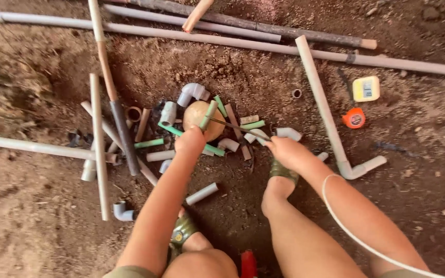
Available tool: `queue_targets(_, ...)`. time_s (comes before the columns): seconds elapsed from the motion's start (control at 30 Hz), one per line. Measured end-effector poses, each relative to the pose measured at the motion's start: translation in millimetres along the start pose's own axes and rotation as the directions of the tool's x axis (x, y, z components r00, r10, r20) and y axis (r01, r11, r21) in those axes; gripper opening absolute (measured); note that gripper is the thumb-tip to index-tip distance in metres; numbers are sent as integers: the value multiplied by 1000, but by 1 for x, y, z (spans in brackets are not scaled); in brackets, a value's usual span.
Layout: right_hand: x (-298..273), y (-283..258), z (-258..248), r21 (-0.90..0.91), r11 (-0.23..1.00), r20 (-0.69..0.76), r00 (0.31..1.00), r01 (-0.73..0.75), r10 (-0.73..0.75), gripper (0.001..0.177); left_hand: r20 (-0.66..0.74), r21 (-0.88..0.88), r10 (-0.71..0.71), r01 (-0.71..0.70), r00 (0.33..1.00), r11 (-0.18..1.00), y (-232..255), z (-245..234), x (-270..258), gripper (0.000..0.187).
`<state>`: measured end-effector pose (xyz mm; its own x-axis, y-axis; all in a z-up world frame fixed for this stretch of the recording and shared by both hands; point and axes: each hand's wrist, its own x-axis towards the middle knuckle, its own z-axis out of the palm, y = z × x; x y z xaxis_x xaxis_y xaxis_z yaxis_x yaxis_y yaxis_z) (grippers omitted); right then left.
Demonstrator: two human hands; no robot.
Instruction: The person uses a hacksaw to cut a green plastic pipe while sitting on the ground. They then pick up a long metal pipe and a dark pipe, briefly aligning them before returning to sawing the green pipe.
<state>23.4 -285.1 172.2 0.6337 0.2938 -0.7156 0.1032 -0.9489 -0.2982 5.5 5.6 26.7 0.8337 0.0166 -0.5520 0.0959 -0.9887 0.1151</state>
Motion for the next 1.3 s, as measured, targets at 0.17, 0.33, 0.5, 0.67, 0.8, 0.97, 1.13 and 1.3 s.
queue_targets(0.17, -23, -25, -29, -7, 1000, 64, 998, 31, -30, 45, -1, -38, -6, 5, 1000, 999, -10, 25, 15, 40)
queue_targets(0.33, -17, -24, 16, -104, 994, -28, 999, 39, -42, 42, -7, -5, 44, -44, 999, 999, -9, 11, 12, 37)
queue_targets(0.5, -10, -16, 4, 23, 996, -41, 995, 88, -87, 41, 103, 285, 281, -299, 954, 911, -16, 16, 1, 29)
queue_targets(0.67, -16, -30, -21, -54, 995, -42, 995, 83, -86, 40, 153, 341, 339, -372, 928, 863, -23, 21, 8, 45)
queue_targets(0.8, -25, -44, -28, -56, 996, -12, 997, 74, -74, 38, 98, 210, 277, -292, 956, 933, -20, 24, 7, 39)
queue_targets(0.97, 2, -30, 18, -96, 967, -155, 957, 234, -247, 33, 31, 175, 210, -213, 977, 961, -12, 11, 5, 28)
queue_targets(1.13, 37, -46, 25, -149, 936, -227, 910, 319, -346, 35, -12, 156, 136, -133, 991, 979, -9, -2, -1, 21)
queue_targets(1.3, 72, -43, 58, -30, 939, -279, 899, 343, -338, 36, -74, 102, 46, -38, 996, 994, -3, -7, -5, 23)
